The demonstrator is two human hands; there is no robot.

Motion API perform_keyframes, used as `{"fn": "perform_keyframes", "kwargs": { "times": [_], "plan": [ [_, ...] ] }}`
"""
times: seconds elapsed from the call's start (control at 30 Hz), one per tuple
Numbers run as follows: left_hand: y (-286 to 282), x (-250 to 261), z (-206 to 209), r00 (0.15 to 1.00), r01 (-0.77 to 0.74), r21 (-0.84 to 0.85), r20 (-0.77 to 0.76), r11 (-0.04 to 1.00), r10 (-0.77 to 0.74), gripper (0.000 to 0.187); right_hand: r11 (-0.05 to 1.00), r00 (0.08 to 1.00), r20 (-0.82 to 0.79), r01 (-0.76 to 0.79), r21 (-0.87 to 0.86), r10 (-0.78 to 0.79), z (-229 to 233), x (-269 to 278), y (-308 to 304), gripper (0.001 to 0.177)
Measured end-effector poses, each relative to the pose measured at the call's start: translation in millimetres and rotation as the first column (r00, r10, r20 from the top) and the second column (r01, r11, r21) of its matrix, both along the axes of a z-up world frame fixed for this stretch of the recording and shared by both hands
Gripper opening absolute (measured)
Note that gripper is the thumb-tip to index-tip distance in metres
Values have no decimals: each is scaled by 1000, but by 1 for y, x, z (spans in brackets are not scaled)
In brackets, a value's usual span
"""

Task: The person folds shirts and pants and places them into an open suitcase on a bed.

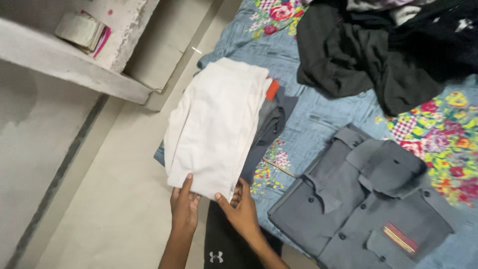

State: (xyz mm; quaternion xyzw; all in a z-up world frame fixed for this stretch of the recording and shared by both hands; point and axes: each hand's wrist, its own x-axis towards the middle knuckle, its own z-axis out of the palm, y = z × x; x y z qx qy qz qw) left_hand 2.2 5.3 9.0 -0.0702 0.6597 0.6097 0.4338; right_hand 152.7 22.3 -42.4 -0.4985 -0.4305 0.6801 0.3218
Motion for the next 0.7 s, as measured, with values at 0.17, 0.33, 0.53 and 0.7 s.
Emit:
{"fn": "perform_keyframes", "kwargs": {
  "times": [0.17,0.33,0.53,0.7],
  "plan": [
    [1,-3,54,986,-88,39,146,995,82,62,958,994,46,105,-267,-96,49,-8,-11,57],
    [-1,-19,91,893,-127,16,437,992,108,57,878,984,-104,80,-472,-146,117,-15,7,35],
    [17,-35,83,892,-58,57,451,997,26,53,799,989,-37,96,-594,-146,166,-24,46,31],
    [57,-37,114,968,-26,-17,247,1000,29,50,750,962,-118,112,-652,-247,191,-25,72,29]
  ]
}}
